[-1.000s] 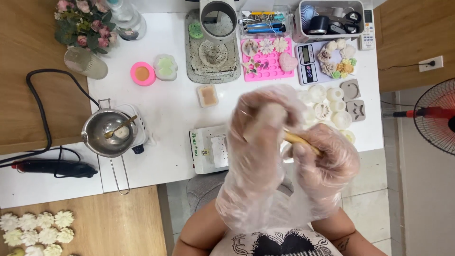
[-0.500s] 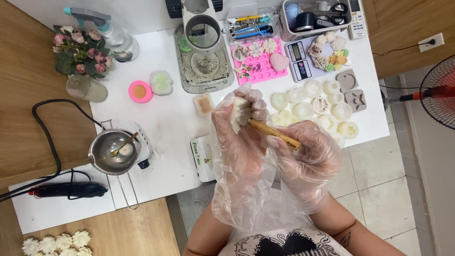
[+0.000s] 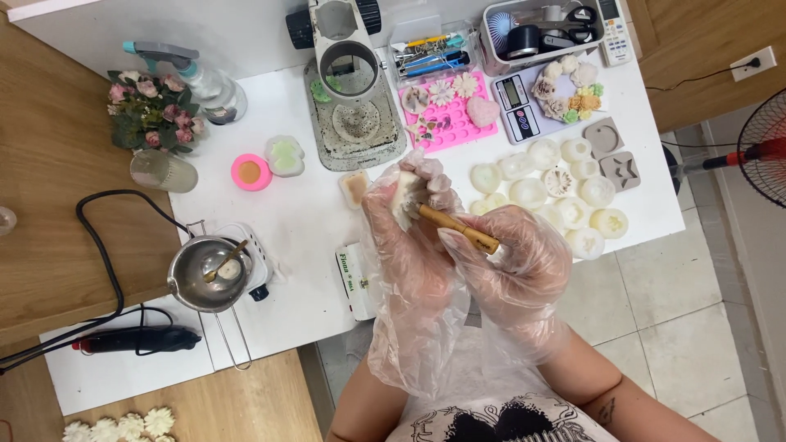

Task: Trimming and detailing a molded wax flower using a metal sculpting tool.

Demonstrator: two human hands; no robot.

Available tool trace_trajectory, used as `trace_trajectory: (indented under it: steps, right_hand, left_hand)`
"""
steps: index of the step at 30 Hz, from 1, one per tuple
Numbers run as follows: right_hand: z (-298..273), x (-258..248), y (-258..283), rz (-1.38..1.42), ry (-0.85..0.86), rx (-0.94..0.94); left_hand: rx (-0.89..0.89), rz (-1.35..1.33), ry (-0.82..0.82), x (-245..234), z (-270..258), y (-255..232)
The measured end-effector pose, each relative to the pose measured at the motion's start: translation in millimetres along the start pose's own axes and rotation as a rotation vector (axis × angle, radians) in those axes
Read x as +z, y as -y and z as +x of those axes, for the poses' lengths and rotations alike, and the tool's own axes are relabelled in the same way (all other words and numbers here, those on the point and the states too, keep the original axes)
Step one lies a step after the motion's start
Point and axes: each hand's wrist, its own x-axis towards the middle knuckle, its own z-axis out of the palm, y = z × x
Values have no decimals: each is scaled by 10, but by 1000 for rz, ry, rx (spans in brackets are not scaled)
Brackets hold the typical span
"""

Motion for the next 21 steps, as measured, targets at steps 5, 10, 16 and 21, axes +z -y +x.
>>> trace_trajectory:
  steps: [5,10,16,21]
  right_hand:
    - [39,13,61,3,42,87]
    - [60,12,82,8,71,90]
    - [64,35,66,-7,61,97]
    - [70,50,21,-21,99,169]
  left_hand:
    - [5,-3,-10,-8,3,-2]
    - [45,63,-2,-6,-8,15]
    - [2,24,-44,86,12,-24]
    - [37,200,-86,72,52,-24]
